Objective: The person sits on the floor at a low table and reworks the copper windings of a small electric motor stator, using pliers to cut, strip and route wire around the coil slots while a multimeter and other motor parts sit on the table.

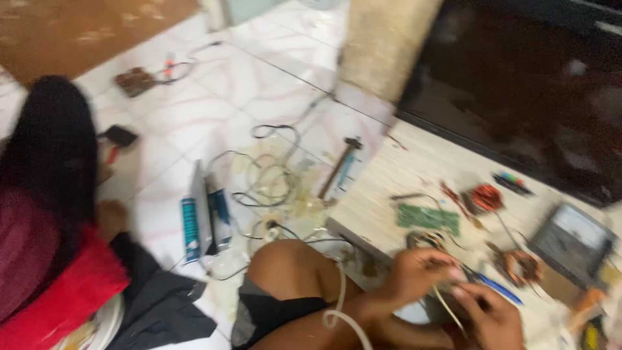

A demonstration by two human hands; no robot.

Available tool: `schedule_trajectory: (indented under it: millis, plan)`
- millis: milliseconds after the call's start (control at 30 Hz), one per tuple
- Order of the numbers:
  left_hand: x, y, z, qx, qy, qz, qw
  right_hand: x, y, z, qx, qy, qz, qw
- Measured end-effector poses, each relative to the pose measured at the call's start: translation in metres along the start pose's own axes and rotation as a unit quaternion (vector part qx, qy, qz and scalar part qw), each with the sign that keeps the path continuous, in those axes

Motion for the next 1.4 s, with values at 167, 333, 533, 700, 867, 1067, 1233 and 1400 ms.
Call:
schedule_trajectory:
  millis: [167, 333, 533, 700, 867, 1067, 1233, 1400]
  plan:
    - [-0.020, -0.016, -0.010, -0.055, 0.068, 0.057, 0.995, 0.005, -0.073, 0.026, -0.027, 0.022, -0.017, 0.999]
    - [-0.048, -0.017, -0.031, -0.118, 0.197, 0.113, 0.967, -0.006, -0.095, 0.025, -0.093, 0.099, -0.024, 0.990]
    - [-0.055, -0.006, -0.086, -0.099, 0.292, 0.076, 0.948, -0.008, -0.112, 0.019, -0.091, 0.082, -0.030, 0.992]
    - [-0.054, -0.013, -0.140, -0.129, 0.260, -0.024, 0.957, -0.007, -0.108, 0.016, -0.097, 0.066, -0.013, 0.993]
    - [-0.046, 0.031, -0.110, -0.090, 0.218, -0.189, 0.953, -0.013, -0.099, 0.014, -0.075, 0.067, -0.025, 0.995]
    - [-0.047, 0.029, -0.058, -0.066, 0.017, -0.353, 0.933, -0.004, -0.103, 0.017, -0.067, 0.018, 0.013, 0.997]
    - [-0.045, 0.041, -0.026, -0.033, -0.055, -0.421, 0.905, 0.008, -0.098, 0.018, -0.037, -0.041, 0.023, 0.998]
    - [-0.023, 0.025, -0.023, 0.021, -0.162, -0.494, 0.854, 0.022, -0.121, 0.036, -0.080, -0.150, 0.035, 0.985]
Point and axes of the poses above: each hand's wrist, its own z-axis away from the middle knuckle, its own x-axis out of the palm, y = z × x, the point moved 7 cm from there along -z, towards the middle knuckle, and after that the axes turned 1 degree about z, right-handed, at the moved point
